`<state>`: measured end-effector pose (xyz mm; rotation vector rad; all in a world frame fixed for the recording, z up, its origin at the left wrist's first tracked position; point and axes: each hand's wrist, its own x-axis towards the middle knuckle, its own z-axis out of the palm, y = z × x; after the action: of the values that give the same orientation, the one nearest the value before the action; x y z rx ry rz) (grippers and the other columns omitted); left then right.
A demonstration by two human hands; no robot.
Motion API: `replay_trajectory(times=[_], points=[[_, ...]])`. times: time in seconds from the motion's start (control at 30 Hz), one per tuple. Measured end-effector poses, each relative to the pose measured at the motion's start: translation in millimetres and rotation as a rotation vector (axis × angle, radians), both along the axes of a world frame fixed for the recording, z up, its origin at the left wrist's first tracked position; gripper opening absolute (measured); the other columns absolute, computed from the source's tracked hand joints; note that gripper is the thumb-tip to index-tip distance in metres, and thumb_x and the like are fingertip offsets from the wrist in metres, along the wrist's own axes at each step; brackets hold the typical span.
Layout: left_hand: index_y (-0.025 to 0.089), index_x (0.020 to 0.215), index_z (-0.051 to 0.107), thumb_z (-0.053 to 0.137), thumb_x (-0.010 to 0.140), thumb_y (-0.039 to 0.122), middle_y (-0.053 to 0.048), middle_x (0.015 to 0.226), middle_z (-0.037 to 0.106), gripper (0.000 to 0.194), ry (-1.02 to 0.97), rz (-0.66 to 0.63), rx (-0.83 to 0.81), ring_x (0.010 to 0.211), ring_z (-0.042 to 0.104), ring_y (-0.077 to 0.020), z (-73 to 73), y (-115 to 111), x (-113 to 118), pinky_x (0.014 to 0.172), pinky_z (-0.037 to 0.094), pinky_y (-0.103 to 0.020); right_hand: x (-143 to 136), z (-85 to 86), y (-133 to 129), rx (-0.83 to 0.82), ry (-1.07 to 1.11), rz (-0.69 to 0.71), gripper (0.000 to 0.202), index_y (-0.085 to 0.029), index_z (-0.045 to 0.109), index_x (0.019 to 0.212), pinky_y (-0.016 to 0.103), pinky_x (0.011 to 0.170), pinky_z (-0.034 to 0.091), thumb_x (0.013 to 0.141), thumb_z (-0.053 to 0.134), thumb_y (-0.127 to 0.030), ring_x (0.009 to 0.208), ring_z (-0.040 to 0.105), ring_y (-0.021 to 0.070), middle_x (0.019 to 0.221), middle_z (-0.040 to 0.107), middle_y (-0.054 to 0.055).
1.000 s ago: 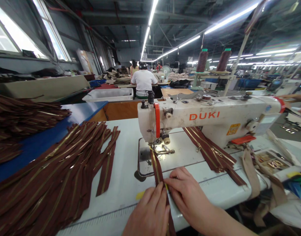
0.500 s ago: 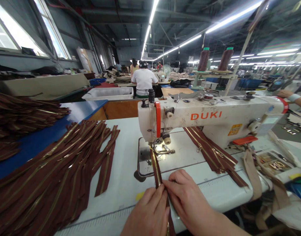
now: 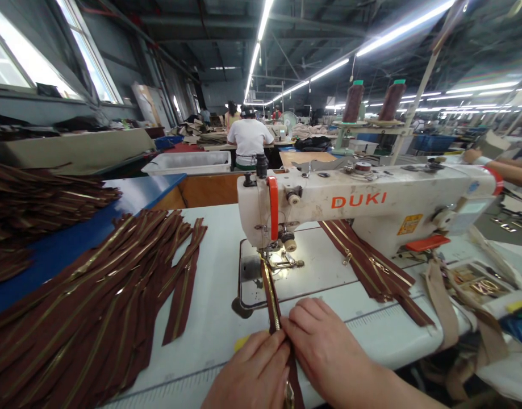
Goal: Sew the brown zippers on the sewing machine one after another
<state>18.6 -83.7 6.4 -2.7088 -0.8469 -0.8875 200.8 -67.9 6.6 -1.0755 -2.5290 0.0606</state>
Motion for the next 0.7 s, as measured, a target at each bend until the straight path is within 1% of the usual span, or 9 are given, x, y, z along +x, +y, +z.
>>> replay_trajectory(times=[0.1,0.17,0.23,0.37,0.47,0.57,0.7], points=[[0.014,0.107,0.062,0.036,0.092,0.009,-0.007,0.103,0.070,0.030,-0.031,0.029,-0.065,0.098,0.062,-0.0159,9.4,7.7,-6.0,0.088,0.052,-0.026,0.5,0.8,0.0,0.040,-0.063,0.038,0.009,-0.014,0.059,0.095,0.036,0.077,0.037,0.087,0.055,-0.012,0.083,0.044,0.0212,0.088,0.057,0.006],[0.015,0.107,0.062,0.037,0.091,0.009,-0.008,0.105,0.068,0.030,-0.016,0.062,-0.099,0.099,0.062,-0.0176,14.6,17.5,-8.7,0.088,0.053,-0.031,0.1,2.0,0.4,0.052,-0.096,0.058,0.011,-0.014,0.059,0.097,0.037,0.079,0.037,0.087,0.056,-0.013,0.084,0.044,0.0214,0.090,0.057,0.006],[0.015,0.104,0.063,0.038,0.090,0.008,-0.008,0.103,0.068,0.030,0.042,0.046,-0.129,0.097,0.061,-0.0191,17.6,28.2,-10.3,0.088,0.054,-0.035,-0.6,3.8,0.9,0.063,-0.123,0.063,0.011,-0.013,0.059,0.097,0.037,0.080,0.037,0.086,0.057,-0.014,0.084,0.044,0.0213,0.091,0.057,0.006],[0.015,0.101,0.063,0.039,0.087,0.004,-0.008,0.101,0.067,0.030,0.143,-0.018,-0.168,0.094,0.061,-0.0192,16.3,40.9,-13.3,0.089,0.053,-0.036,0.7,7.9,1.9,0.053,-0.144,0.052,0.012,-0.013,0.060,0.098,0.037,0.080,0.038,0.088,0.054,-0.014,0.083,0.044,0.0210,0.090,0.057,0.006],[0.015,0.106,0.061,0.040,0.088,0.005,-0.008,0.105,0.066,0.029,0.168,-0.024,-0.173,0.098,0.060,-0.0195,13.4,41.6,-16.1,0.089,0.052,-0.037,7.0,9.5,2.9,-0.009,-0.108,0.026,0.017,-0.014,0.060,0.103,0.035,0.078,0.040,0.090,0.049,-0.014,0.084,0.045,0.0213,0.090,0.057,0.006],[0.013,0.108,0.060,0.039,0.091,0.006,-0.009,0.105,0.065,0.029,0.198,-0.035,-0.156,0.099,0.059,-0.0204,12.3,40.2,-17.7,0.090,0.052,-0.038,15.0,9.8,4.8,-0.070,-0.027,0.010,0.018,-0.016,0.061,0.101,0.033,0.077,0.042,0.091,0.047,-0.012,0.086,0.046,0.0212,0.090,0.058,0.007],[0.013,0.108,0.060,0.038,0.092,0.008,-0.009,0.106,0.064,0.027,0.171,-0.044,-0.186,0.100,0.058,-0.0211,11.2,39.9,-18.6,0.091,0.051,-0.039,17.1,9.6,9.1,-0.057,0.016,0.094,0.023,-0.015,0.061,0.106,0.033,0.078,0.044,0.091,0.044,-0.012,0.085,0.048,0.0210,0.088,0.059,0.008]])
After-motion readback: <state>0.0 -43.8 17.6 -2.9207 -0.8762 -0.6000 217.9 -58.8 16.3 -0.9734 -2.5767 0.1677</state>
